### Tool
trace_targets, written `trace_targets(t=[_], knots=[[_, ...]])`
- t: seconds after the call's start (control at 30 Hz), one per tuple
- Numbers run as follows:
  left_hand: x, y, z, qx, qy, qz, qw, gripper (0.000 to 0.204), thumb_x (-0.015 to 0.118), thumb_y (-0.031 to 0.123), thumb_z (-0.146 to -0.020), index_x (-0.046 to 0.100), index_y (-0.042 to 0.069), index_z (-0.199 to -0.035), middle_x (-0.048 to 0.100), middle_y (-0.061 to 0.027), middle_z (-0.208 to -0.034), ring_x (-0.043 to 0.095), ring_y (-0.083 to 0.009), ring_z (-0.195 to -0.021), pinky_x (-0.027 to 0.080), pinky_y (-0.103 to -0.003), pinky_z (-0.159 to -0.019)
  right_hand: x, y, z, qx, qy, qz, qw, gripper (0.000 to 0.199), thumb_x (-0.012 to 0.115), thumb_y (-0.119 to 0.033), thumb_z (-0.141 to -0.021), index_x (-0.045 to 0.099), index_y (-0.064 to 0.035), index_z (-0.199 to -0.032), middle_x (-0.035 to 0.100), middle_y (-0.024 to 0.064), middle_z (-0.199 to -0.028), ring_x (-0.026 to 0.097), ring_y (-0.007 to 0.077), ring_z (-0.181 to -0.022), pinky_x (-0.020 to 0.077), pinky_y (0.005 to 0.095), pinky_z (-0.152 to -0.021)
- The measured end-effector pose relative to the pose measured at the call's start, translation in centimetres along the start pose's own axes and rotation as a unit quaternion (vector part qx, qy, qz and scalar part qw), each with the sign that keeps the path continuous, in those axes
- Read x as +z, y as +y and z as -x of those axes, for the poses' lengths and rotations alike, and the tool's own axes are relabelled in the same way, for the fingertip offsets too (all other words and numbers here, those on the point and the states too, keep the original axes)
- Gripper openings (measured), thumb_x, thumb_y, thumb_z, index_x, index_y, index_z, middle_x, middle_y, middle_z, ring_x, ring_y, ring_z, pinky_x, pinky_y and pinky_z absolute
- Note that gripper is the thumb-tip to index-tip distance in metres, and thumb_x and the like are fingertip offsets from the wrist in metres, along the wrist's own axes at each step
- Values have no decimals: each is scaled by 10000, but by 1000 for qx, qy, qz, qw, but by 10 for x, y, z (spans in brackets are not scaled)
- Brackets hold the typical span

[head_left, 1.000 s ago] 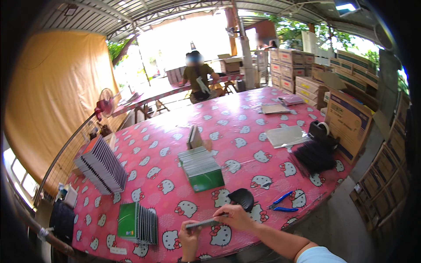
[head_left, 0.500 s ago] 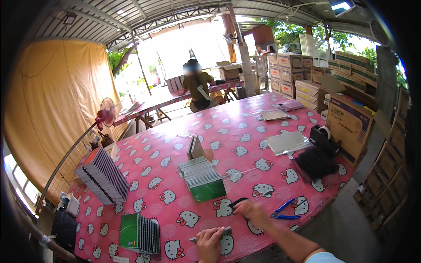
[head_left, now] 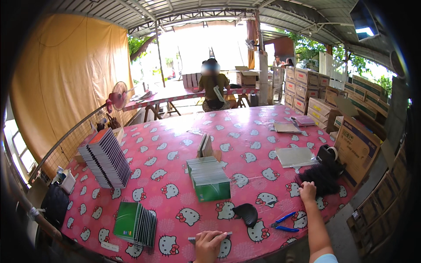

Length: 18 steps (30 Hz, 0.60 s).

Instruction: The person inserts black spiral coils into the pre-punched holes of notebooks by hand, using pliers to trim and secure the ends of the wire.

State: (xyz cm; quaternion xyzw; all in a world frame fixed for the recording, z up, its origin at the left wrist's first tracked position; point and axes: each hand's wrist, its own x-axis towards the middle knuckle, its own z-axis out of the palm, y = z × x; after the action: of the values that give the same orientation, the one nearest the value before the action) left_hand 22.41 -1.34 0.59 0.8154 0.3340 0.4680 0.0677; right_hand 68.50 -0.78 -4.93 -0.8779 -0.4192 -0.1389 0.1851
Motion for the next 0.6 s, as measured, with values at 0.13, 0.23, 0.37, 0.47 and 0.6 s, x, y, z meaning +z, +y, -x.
trace_targets(t=[0.13,0.23,0.37,0.47,0.6], knots=[[-11,-4,2,-20,-23,6,1000,281,697,22,-693,717,179,-926,662,36,-875,601,-171,-792,413,-306,-749,2,0,-4,-18,106,-44,993,189,723,-135,-725,659,-65,-889,617,117,-942,557,305,-970,474,411,-845],[-14,-6,3,-34,-33,13,999,286,694,21,-691,717,178,-929,663,36,-875,600,-170,-797,409,-304,-755,-5,-2,-3,-26,93,-45,994,161,696,-112,-740,624,-51,-870,604,124,-915,561,314,-953,475,408,-838],[-15,-7,5,-40,-28,16,999,281,692,26,-692,718,175,-929,666,35,-877,599,-170,-807,404,-306,-766,-20,-13,-4,-17,49,-25,998,125,618,-45,-760,565,-39,-873,602,138,-926,569,322,-935,475,418,-823],[-16,-7,6,-45,-32,15,998,270,694,31,-697,717,171,-926,666,33,-879,599,-170,-805,404,-309,-769,-27,-13,-6,-8,55,-28,998,178,577,-20,-760,527,-38,-930,596,148,-915,569,333,-924,474,427,-799],[-16,-7,5,-32,-29,20,999,256,693,29,-705,716,169,-918,666,29,-871,600,-171,-800,403,-315,-752,-48,-30,3,-47,83,-169,981,259,563,-55,-799,496,-45,-1049,569,140,-828,569,316,-845,463,417,-736]])
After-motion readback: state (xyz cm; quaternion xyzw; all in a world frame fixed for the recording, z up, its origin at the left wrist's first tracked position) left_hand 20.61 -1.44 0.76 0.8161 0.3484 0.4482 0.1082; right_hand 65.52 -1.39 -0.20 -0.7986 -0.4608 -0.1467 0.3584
